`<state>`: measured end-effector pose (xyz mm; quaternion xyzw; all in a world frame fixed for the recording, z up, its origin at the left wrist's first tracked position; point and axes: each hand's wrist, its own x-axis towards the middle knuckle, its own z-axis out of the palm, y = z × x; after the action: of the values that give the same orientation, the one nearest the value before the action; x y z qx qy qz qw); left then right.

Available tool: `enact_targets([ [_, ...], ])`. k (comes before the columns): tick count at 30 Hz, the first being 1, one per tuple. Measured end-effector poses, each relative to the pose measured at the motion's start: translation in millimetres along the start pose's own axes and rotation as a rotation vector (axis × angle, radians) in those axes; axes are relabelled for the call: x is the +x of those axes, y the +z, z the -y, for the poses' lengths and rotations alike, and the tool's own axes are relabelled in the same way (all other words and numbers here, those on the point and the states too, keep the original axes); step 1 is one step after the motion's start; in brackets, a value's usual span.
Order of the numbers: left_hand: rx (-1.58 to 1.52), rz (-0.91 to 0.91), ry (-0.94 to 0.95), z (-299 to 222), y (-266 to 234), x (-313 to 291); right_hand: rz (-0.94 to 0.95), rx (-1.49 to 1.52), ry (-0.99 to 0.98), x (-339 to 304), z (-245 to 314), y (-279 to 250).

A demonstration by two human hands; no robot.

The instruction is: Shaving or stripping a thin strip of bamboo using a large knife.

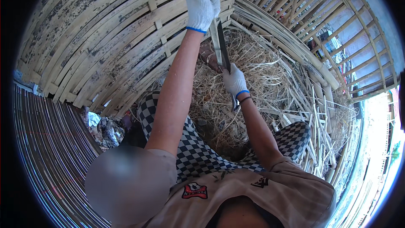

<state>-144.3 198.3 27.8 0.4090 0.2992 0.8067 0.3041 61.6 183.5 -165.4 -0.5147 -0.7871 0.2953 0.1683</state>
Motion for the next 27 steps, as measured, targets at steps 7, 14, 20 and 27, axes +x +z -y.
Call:
enact_targets([
  [7, -0.029, 0.035, 0.0, -0.5, -9.0, 2.6, -0.203, 0.22, -0.104, -3.6, -1.1, 33.4],
  [14, -0.07, 0.035, 0.031, -4.0, -17.2, 2.1, 0.103, -0.02, 0.275, -51.6, -85.9, 63.5],
  [20, -0.096, 0.126, 0.009, -3.5, -15.6, 2.5, 0.078, 0.236, 0.285, -73.8, -71.5, 48.6],
  [27, 0.077, 0.138, 0.105, -16.3, -2.8, -7.3, 0.082, 0.369, 0.317, -78.9, -29.7, 1.8],
])
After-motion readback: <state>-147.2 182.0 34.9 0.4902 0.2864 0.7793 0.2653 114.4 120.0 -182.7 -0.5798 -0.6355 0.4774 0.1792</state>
